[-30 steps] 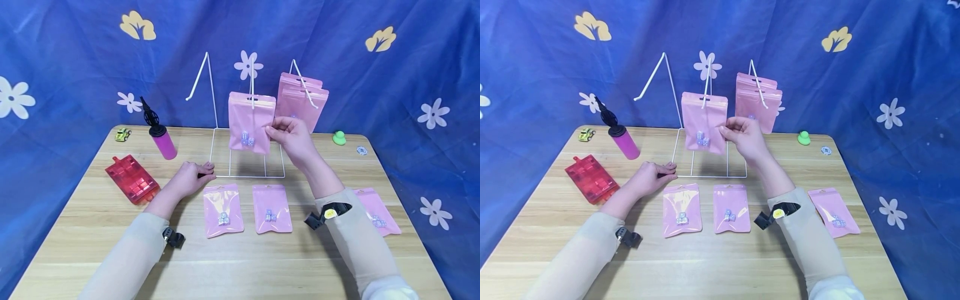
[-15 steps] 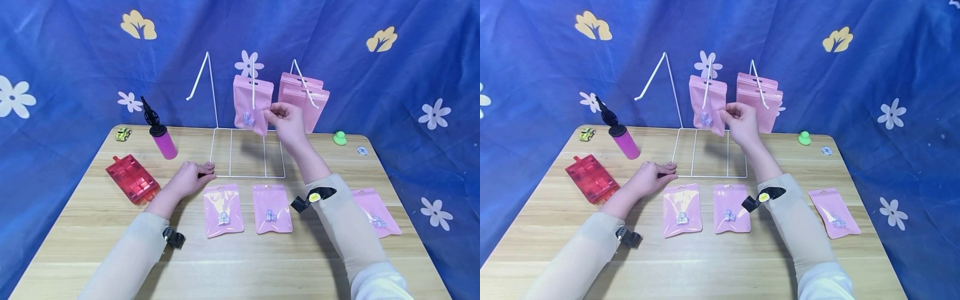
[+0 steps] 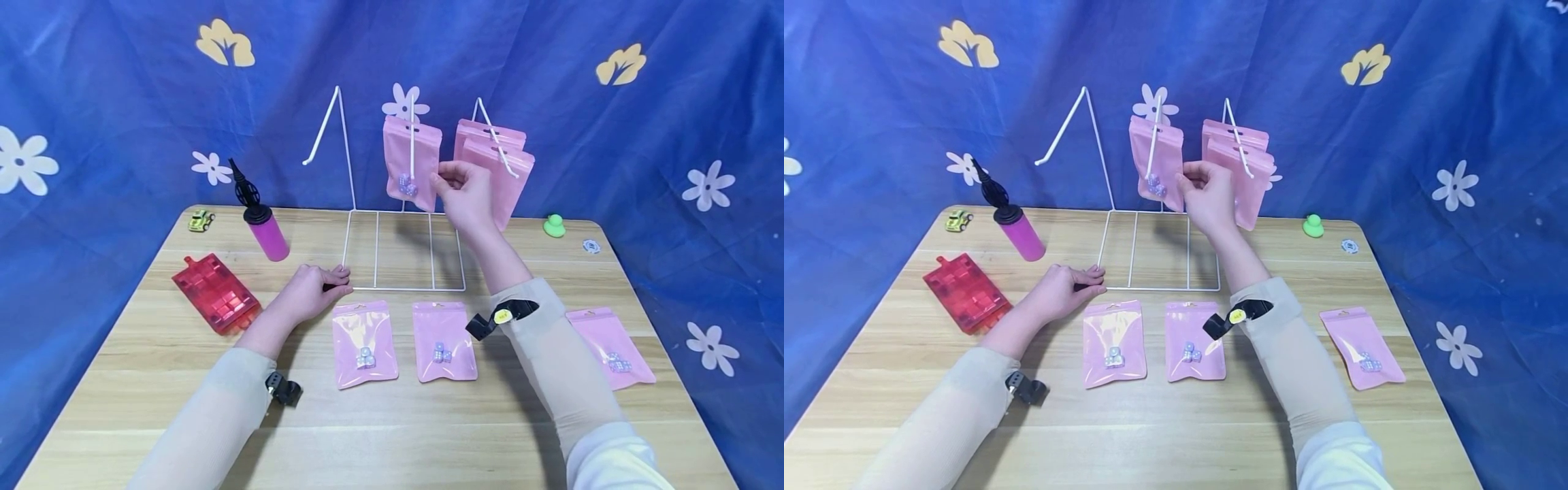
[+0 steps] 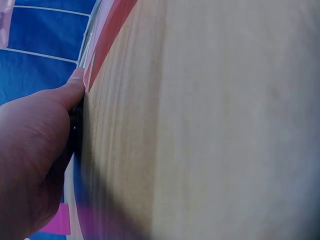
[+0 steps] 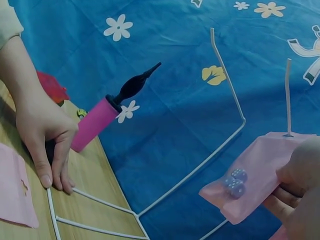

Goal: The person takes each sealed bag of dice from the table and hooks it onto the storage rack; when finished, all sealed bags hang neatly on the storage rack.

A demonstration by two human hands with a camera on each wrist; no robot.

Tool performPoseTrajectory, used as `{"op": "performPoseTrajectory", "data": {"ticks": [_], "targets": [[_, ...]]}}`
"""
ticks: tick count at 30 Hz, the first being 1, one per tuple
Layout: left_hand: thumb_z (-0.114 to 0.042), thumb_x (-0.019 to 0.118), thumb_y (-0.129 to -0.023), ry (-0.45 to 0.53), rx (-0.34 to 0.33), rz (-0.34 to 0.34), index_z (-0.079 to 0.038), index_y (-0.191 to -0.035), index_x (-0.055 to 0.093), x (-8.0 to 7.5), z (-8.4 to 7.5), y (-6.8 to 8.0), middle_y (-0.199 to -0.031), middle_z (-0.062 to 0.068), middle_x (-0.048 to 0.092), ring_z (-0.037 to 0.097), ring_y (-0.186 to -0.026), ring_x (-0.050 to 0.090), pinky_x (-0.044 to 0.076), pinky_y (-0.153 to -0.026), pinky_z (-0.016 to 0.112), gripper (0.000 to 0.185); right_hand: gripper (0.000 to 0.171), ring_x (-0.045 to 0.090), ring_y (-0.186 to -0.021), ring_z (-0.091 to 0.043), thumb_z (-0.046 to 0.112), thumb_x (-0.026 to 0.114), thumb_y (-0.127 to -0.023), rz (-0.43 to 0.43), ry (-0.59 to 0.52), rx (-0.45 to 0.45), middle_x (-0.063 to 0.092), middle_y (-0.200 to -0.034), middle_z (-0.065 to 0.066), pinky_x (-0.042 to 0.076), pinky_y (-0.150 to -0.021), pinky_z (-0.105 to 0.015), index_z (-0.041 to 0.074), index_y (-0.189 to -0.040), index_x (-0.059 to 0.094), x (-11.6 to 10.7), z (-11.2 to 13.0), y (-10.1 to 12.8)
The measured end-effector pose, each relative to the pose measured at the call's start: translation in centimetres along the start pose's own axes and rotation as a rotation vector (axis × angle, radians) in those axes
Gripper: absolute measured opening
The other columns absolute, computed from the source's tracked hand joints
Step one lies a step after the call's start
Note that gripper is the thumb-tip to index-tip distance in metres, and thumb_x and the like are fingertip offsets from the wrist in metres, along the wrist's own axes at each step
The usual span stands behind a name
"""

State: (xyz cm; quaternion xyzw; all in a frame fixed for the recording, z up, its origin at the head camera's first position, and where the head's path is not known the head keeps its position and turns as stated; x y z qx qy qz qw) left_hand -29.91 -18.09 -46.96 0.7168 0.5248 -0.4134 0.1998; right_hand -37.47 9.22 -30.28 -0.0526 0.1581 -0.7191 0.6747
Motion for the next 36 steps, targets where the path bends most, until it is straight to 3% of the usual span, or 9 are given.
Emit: {"op": "performPoseTrajectory", "data": {"ticks": [7, 14, 21, 36], "targets": [[-0.019, 0.082, -0.096, 0.010, -0.012, 0.005, 0.001, -0.120, 0.077, 0.1, 0.1, 0.0, -0.131, 0.013, 0.069, 0.029, -0.129, 0.063, 0.045, -0.116, 0.047, 0.031, 0.019, 0.073, -0.096, -0.019, -0.007, 0.072, -0.097, 0.055, 0.024, -0.070, 0.075, -0.110, -0.024, 0.060, -0.090, -0.026, -0.011, -0.114, 0.074, -1.1, 0.6, 1.3], [-0.019, 0.082, -0.096, 0.013, -0.016, -0.001, 0.000, -0.120, 0.078, 0.1, 0.1, 0.0, -0.130, 0.013, 0.070, 0.031, -0.129, 0.063, 0.045, -0.115, 0.049, 0.030, 0.020, 0.074, -0.098, -0.017, -0.006, 0.075, -0.095, 0.156, 0.098, -0.118, 0.076, -0.110, -0.022, 0.061, -0.089, -0.027, -0.010, -0.114, 0.075, -3.6, 0.7, 4.0], [-0.019, 0.082, -0.097, 0.015, -0.017, 0.009, 0.000, -0.120, 0.077, 0.2, 0.2, -0.2, -0.131, 0.013, 0.070, 0.029, -0.129, 0.063, 0.044, -0.116, 0.047, 0.030, 0.019, 0.075, -0.097, -0.015, -0.001, 0.079, -0.095, 0.254, 0.194, -0.086, 0.078, -0.110, -0.018, 0.061, -0.089, -0.024, -0.007, -0.112, 0.077, -8.4, -0.4, 7.2], [-0.020, 0.081, -0.097, -0.005, -0.021, 0.016, 0.000, -0.120, 0.078, 0.4, 0.5, -0.3, -0.132, 0.014, 0.070, 0.029, -0.130, 0.063, 0.044, -0.116, 0.049, 0.030, 0.024, 0.075, -0.097, -0.009, 0.006, 0.078, -0.098, 0.340, 0.372, 0.080, 0.077, -0.113, -0.016, 0.061, -0.082, -0.019, -0.004, -0.119, 0.075, -19.3, -4.2, 11.9]]}}
Point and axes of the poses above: each hand's wrist, its own y-axis away from the middle knuckle, its own x-axis out of the palm, z = x × y, the point moved 9 cm from there along -y, towards the middle knuckle
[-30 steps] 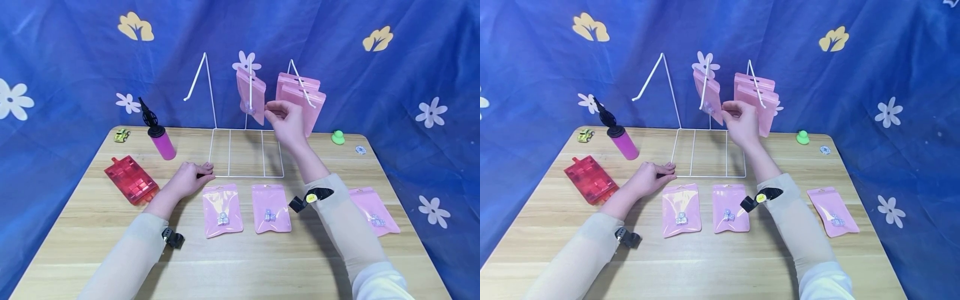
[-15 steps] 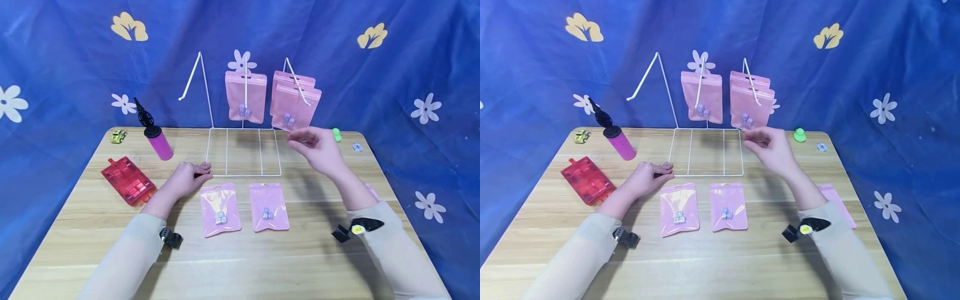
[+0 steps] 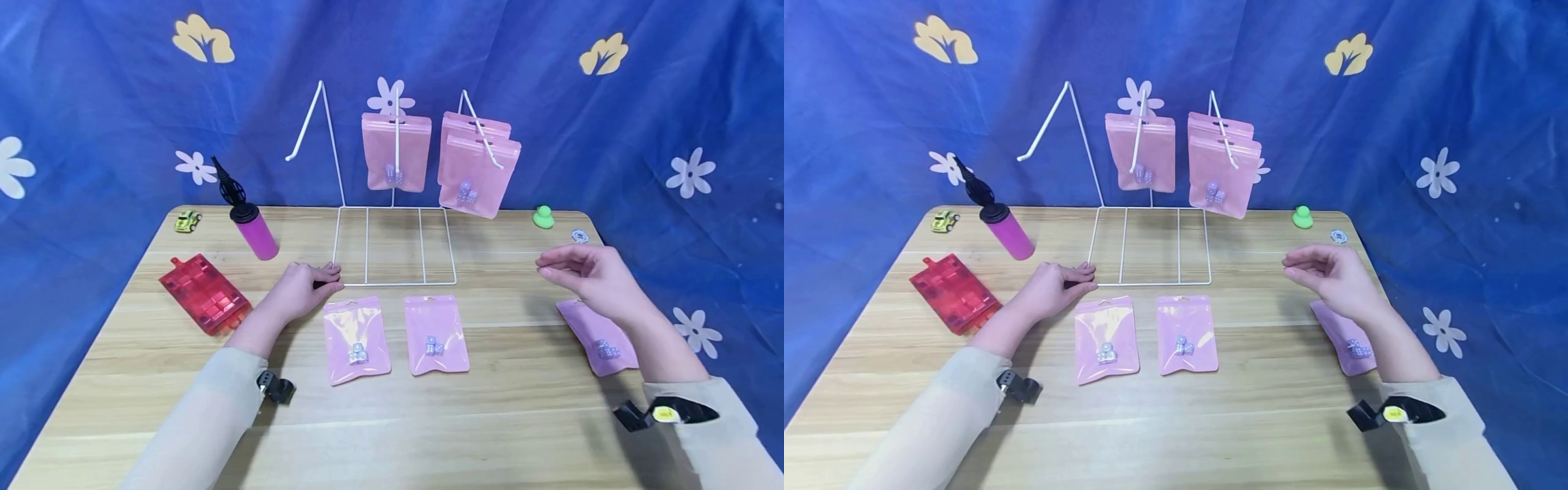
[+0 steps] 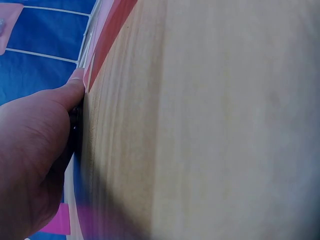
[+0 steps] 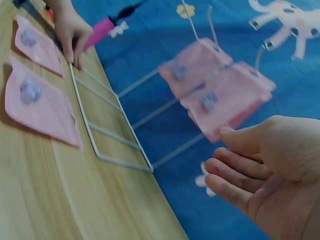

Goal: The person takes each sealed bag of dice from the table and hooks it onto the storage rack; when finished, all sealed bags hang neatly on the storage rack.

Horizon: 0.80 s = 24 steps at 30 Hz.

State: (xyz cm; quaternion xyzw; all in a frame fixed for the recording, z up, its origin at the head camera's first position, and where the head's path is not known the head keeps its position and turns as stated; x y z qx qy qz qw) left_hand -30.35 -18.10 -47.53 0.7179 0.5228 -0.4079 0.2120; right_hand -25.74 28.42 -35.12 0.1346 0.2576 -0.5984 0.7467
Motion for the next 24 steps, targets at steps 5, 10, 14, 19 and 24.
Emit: {"op": "performPoseTrajectory", "data": {"ticks": [5, 10, 14, 19, 24], "targets": [[-0.020, 0.080, -0.098, -0.006, 0.005, 0.000, 0.000, -0.120, 0.078, 0.1, 0.0, 0.0, -0.132, 0.014, 0.069, 0.030, -0.131, 0.062, 0.044, -0.116, 0.049, 0.030, 0.027, 0.076, -0.099, -0.009, 0.007, 0.077, -0.098, 0.010, 0.019, 0.038, 0.078, -0.112, -0.010, 0.060, -0.081, -0.018, -0.006, -0.121, 0.073, -1.9, -2.5, 1.8], [-0.020, 0.080, -0.098, -0.004, 0.006, -0.010, 0.000, -0.119, 0.078, 0.0, 0.1, 0.1, -0.132, 0.014, 0.070, 0.031, -0.130, 0.063, 0.044, -0.116, 0.050, 0.030, 0.031, 0.075, -0.098, -0.008, 0.008, 0.077, -0.099, -0.011, 0.026, 0.117, 0.079, -0.112, -0.004, 0.061, -0.081, -0.018, -0.007, -0.124, 0.072, -3.8, -5.3, 3.0], [-0.021, 0.080, -0.098, 0.001, -0.001, -0.013, 0.000, -0.119, 0.078, -0.1, 0.2, 0.1, -0.131, 0.014, 0.070, 0.031, -0.130, 0.063, 0.043, -0.116, 0.049, 0.030, 0.034, 0.075, -0.096, -0.006, 0.010, 0.078, -0.098, -0.031, 0.058, 0.171, 0.079, -0.111, 0.000, 0.059, -0.080, -0.015, -0.008, -0.126, 0.070, -5.1, -7.3, 4.0], [-0.020, 0.080, -0.098, 0.000, 0.005, -0.005, 0.001, -0.120, 0.077, -0.1, 0.1, 0.1, -0.131, 0.014, 0.070, 0.030, -0.130, 0.063, 0.044, -0.116, 0.049, 0.030, 0.040, 0.074, -0.095, -0.003, 0.017, 0.078, -0.099, -0.042, 0.087, 0.235, 0.079, -0.108, 0.007, 0.058, -0.078, -0.013, -0.009, -0.127, 0.068, -6.6, -10.1, 5.4], [-0.018, 0.080, -0.098, -0.003, 0.010, -0.001, 0.001, -0.121, 0.077, 0.0, -0.1, 0.0, -0.132, 0.014, 0.070, 0.030, -0.130, 0.063, 0.044, -0.116, 0.049, 0.030, 0.046, 0.072, -0.094, 0.001, 0.023, 0.077, -0.100, -0.034, 0.137, 0.316, 0.079, -0.112, -0.003, 0.057, -0.079, -0.012, -0.008, -0.132, 0.065, -7.6, -13.2, 6.4]]}}
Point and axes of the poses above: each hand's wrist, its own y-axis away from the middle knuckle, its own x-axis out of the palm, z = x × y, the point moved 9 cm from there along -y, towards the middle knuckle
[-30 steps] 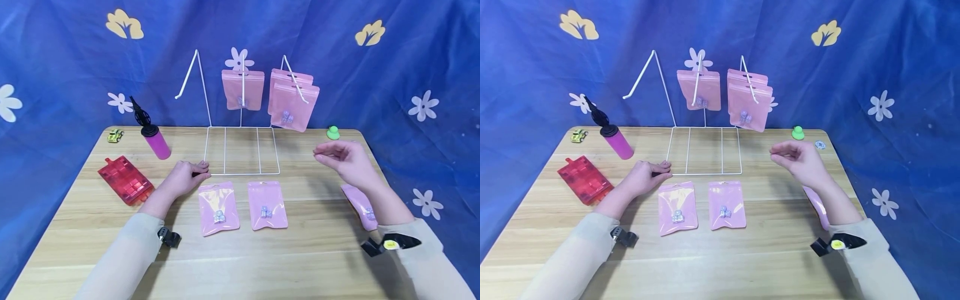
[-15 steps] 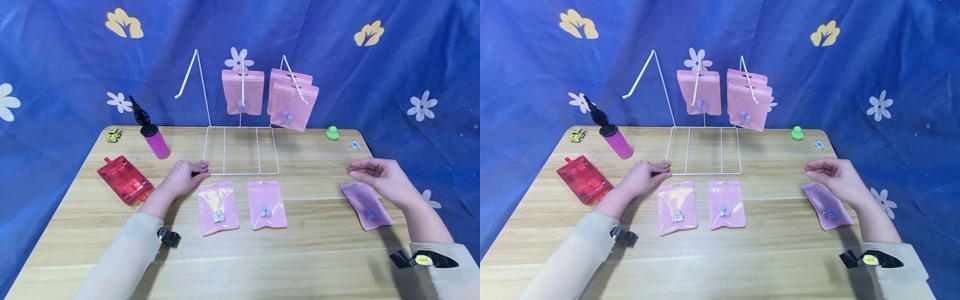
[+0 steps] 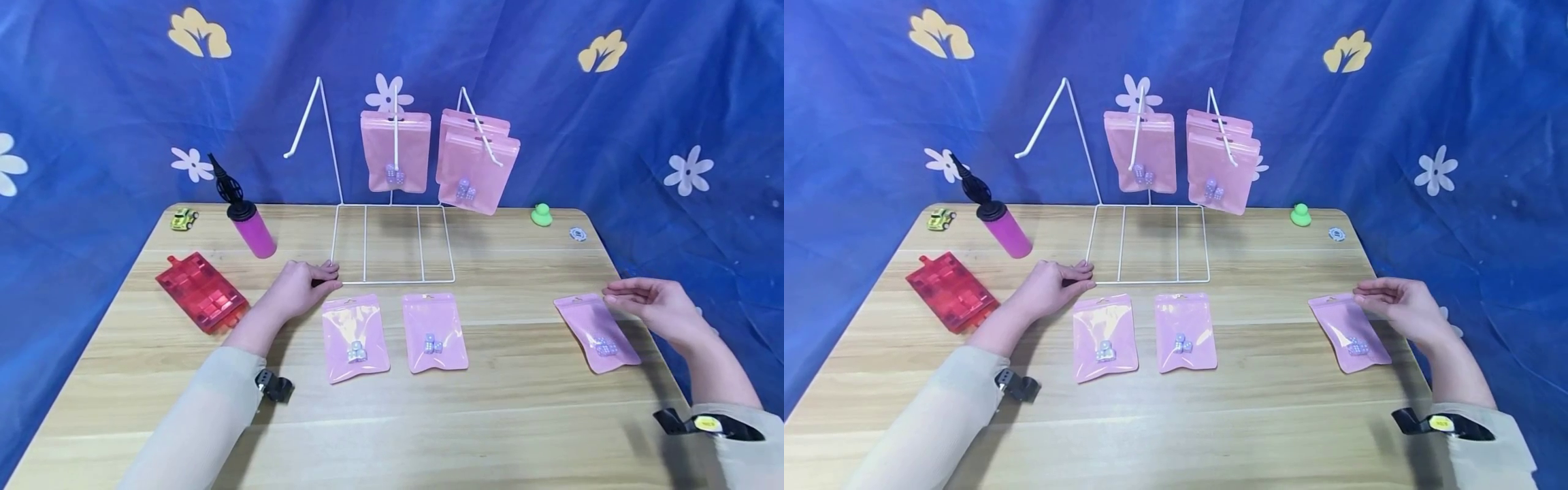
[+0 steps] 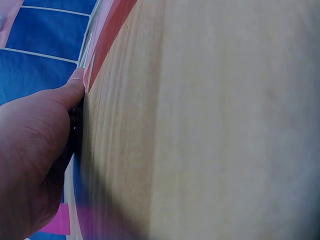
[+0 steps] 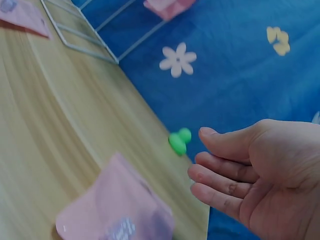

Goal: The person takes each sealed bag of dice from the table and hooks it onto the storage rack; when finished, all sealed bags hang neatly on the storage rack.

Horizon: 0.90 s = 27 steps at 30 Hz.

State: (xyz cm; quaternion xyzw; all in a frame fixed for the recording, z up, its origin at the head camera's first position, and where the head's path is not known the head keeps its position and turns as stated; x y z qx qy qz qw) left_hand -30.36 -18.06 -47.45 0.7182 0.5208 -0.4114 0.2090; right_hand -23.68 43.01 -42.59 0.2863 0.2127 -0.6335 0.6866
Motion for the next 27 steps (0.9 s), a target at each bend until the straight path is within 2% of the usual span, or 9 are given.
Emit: {"op": "performPoseTrajectory", "data": {"ticks": [3, 8, 15, 21, 27], "targets": [[-0.018, 0.080, -0.098, 0.002, -0.006, 0.004, 0.001, -0.121, 0.077, 0.0, 0.0, 0.0, -0.132, 0.014, 0.070, 0.030, -0.130, 0.063, 0.044, -0.116, 0.049, 0.030, 0.048, 0.070, -0.093, 0.003, 0.025, 0.077, -0.101, 0.006, 0.035, 0.028, 0.078, -0.115, -0.011, 0.055, -0.077, -0.009, -0.009, -0.133, 0.064, -0.2, -1.7, -0.1], [-0.019, 0.080, -0.098, 0.008, -0.006, 0.002, 0.002, -0.121, 0.077, -0.1, -0.2, 0.0, -0.132, 0.014, 0.070, 0.030, -0.130, 0.063, 0.045, -0.116, 0.048, 0.031, 0.055, 0.067, -0.091, 0.006, 0.032, 0.077, -0.101, 0.036, 0.078, 0.089, 0.077, -0.116, -0.014, 0.052, -0.075, -0.007, -0.010, -0.134, 0.064, -0.3, -4.3, 0.0], [-0.018, 0.081, -0.097, 0.009, 0.000, -0.002, 0.002, -0.120, 0.077, -0.1, -0.2, 0.0, -0.131, 0.014, 0.070, 0.030, -0.129, 0.063, 0.045, -0.116, 0.048, 0.030, 0.057, 0.070, -0.090, 0.002, 0.023, 0.077, -0.101, 0.108, 0.058, 0.129, 0.074, -0.118, -0.026, 0.057, -0.075, -0.012, -0.019, -0.135, 0.058, 0.4, -6.3, 0.4], [-0.019, 0.081, -0.097, 0.004, 0.005, -0.004, 0.001, -0.120, 0.077, -0.1, 0.0, -0.1, -0.131, 0.014, 0.070, 0.030, -0.129, 0.063, 0.045, -0.115, 0.048, 0.030, 0.061, 0.071, -0.089, -0.001, 0.028, 0.078, -0.100, 0.118, 0.075, 0.158, 0.077, -0.110, -0.020, 0.055, -0.073, -0.013, -0.019, -0.134, 0.059, 0.8, -7.2, 0.7], [-0.021, 0.080, -0.098, 0.004, -0.014, 0.002, 0.000, -0.120, 0.077, 0.0, 0.1, 0.0, -0.132, 0.013, 0.069, 0.030, -0.130, 0.063, 0.044, -0.116, 0.048, 0.031, 0.065, 0.068, -0.087, -0.011, 0.033, 0.079, -0.098, 0.119, 0.094, 0.224, 0.076, -0.104, -0.012, 0.056, -0.070, -0.022, -0.017, -0.135, 0.057, 1.2, -8.3, 0.9]]}}
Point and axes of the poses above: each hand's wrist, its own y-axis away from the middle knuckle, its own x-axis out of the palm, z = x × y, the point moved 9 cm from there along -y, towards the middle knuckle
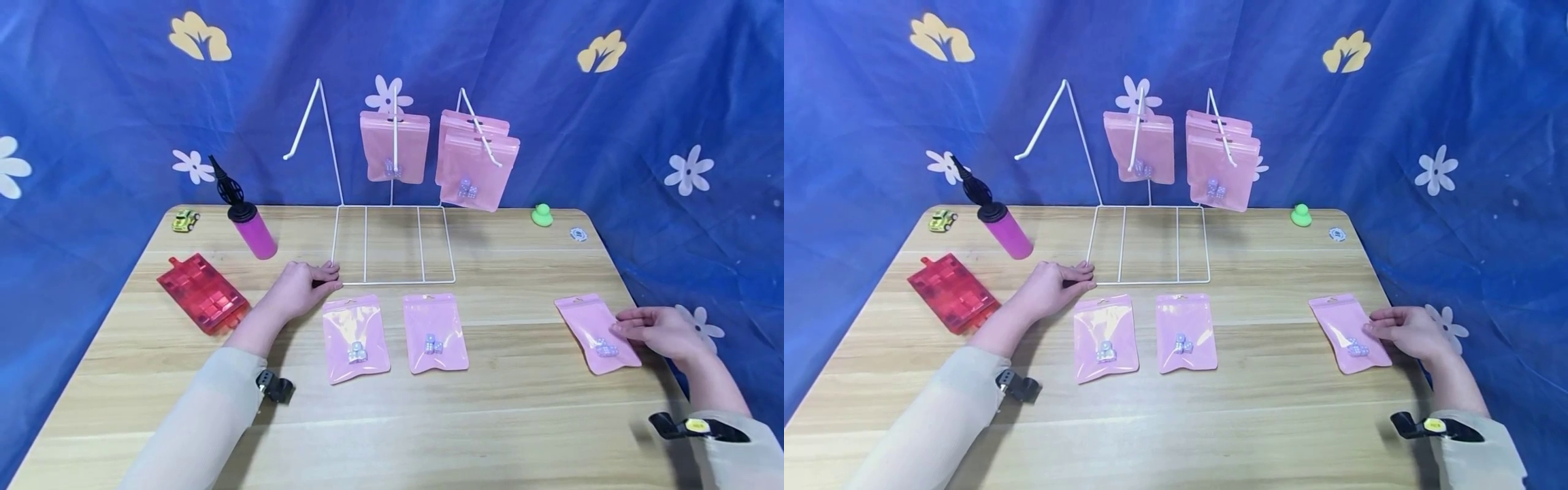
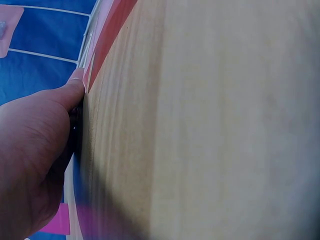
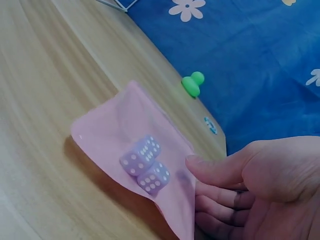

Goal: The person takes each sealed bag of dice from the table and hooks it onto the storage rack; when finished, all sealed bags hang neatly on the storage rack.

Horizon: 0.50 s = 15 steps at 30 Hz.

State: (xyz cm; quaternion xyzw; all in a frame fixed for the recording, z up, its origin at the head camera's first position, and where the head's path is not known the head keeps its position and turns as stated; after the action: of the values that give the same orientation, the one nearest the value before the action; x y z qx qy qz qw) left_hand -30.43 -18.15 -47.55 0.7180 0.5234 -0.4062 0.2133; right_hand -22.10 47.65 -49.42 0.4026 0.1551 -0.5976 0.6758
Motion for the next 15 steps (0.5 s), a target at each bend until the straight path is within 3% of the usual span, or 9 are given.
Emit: {"op": "performPoseTrajectory", "data": {"ticks": [7, 15], "targets": [[-0.021, 0.079, -0.099, -0.001, -0.008, 0.018, 0.000, -0.122, 0.076, 0.1, -0.2, 0.1, -0.135, 0.014, 0.068, 0.030, -0.132, 0.061, 0.042, -0.117, 0.050, 0.031, 0.055, 0.062, -0.086, -0.019, 0.023, 0.074, -0.102, 0.009, -0.012, 0.025, 0.071, -0.101, -0.010, 0.054, -0.068, -0.026, -0.018, -0.134, 0.056, 0.3, -0.3, 0.2], [-0.021, 0.080, -0.098, 0.009, -0.009, 0.007, 0.000, -0.120, 0.077, 0.1, -0.1, 0.2, -0.133, 0.014, 0.068, 0.032, -0.132, 0.061, 0.042, -0.117, 0.050, 0.030, 0.041, 0.064, -0.085, -0.013, 0.013, 0.066, -0.106, -0.011, -0.069, -0.077, 0.071, -0.107, -0.013, 0.057, -0.071, -0.026, -0.019, -0.129, 0.057, 0.0, 1.8, 0.8]]}}
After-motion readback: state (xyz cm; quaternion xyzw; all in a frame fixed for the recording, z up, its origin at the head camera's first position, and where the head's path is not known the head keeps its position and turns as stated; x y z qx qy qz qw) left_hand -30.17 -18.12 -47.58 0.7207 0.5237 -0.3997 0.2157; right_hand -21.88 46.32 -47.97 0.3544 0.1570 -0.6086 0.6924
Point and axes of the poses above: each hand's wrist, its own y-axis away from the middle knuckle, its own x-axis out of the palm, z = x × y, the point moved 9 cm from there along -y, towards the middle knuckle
